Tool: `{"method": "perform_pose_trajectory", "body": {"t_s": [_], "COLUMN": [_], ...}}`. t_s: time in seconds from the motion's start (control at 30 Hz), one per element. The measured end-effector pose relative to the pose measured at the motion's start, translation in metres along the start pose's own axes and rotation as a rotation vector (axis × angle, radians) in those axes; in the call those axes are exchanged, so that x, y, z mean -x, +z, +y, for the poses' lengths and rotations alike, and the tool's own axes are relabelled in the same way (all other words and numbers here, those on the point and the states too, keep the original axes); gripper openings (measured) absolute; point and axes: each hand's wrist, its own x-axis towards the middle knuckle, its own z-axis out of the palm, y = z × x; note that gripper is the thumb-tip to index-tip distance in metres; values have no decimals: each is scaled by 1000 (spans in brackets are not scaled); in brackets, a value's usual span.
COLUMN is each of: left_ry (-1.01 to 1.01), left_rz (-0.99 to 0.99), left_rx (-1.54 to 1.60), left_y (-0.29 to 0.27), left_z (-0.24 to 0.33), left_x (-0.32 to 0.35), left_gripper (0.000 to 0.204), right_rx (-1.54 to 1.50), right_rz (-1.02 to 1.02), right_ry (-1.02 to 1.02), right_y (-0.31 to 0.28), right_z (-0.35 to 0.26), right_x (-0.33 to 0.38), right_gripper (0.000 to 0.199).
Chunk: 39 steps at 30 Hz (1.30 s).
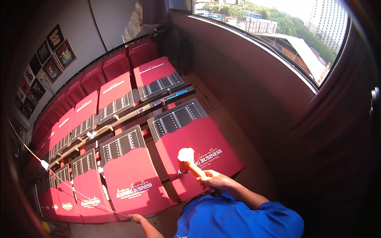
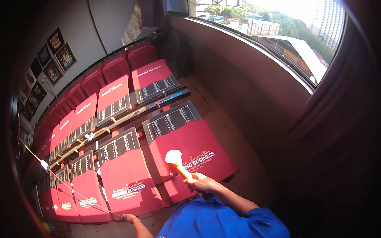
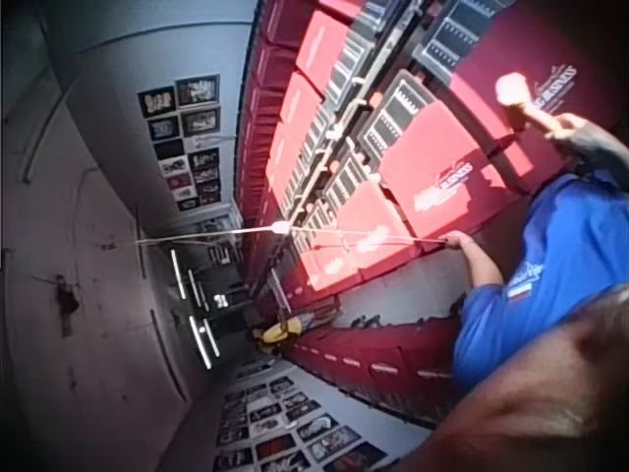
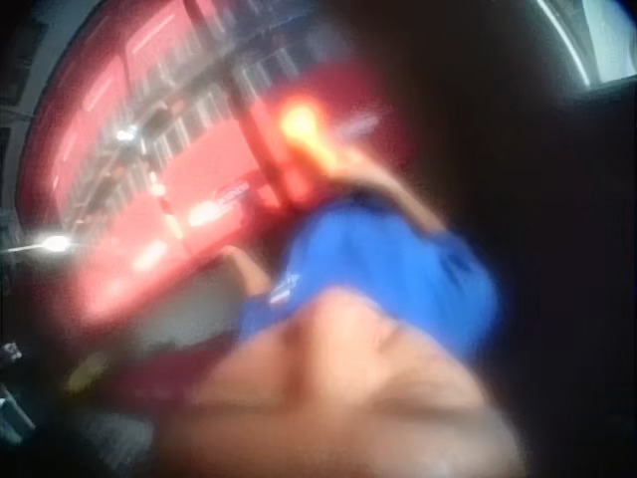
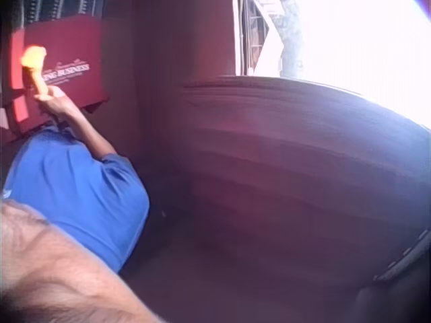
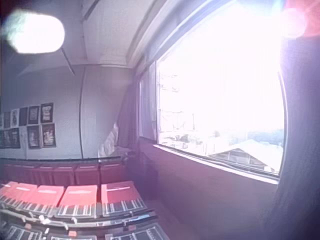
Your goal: The person uses a heat gun to dry ink on screen-printed garments that are mounted on boards on a long production rack.
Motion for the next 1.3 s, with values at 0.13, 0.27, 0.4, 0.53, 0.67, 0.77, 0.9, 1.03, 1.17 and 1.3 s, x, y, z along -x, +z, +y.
{"method": "perform_pose_trajectory", "body": {"t_s": [0.13, 0.27, 0.4, 0.53, 0.67, 0.77, 0.9, 1.03, 1.17, 1.3], "left_ry": [36, -151, -221, -30, -133, -131, -155, -54, -26, 83], "left_rz": [-82, -235, -238, -274, -207, -222, -264, -282, -629, -942], "left_rx": [-68, -17, 48, -137, -90, -95, -79, -141, -246, -629], "left_y": [-4, -33, -65, -111, -146, -155, -153, -141, -103, -125], "left_z": [-6, -16, -28, -43, -54, -59, -70, -100, -109, -74], "left_x": [-29, -45, -59, -80, -104, -123, -160, -229, -262, -297], "left_gripper": [85, 84, 78, 71, 66, 65, 63, 61, 55, 47], "right_rx": [-46, -84, -160, -230, -159, -72, 7, -37, -120, -172], "right_rz": [185, 333, 360, 244, 89, -18, -84, -84, -60, 39], "right_ry": [-53, -72, -201, -230, -136, -88, -48, -18, -59, -4], "right_y": [-41, -73, -81, -61, -17, 20, 81, 161, 245, 318], "right_z": [2, 5, 36, 42, 22, 8, -18, -29, -27, -52], "right_x": [35, 65, 62, 48, 37, 27, 10, -22, -64, -78], "right_gripper": [23, 22, 21, 20, 16, 15, 18, 23, 30, 28]}}
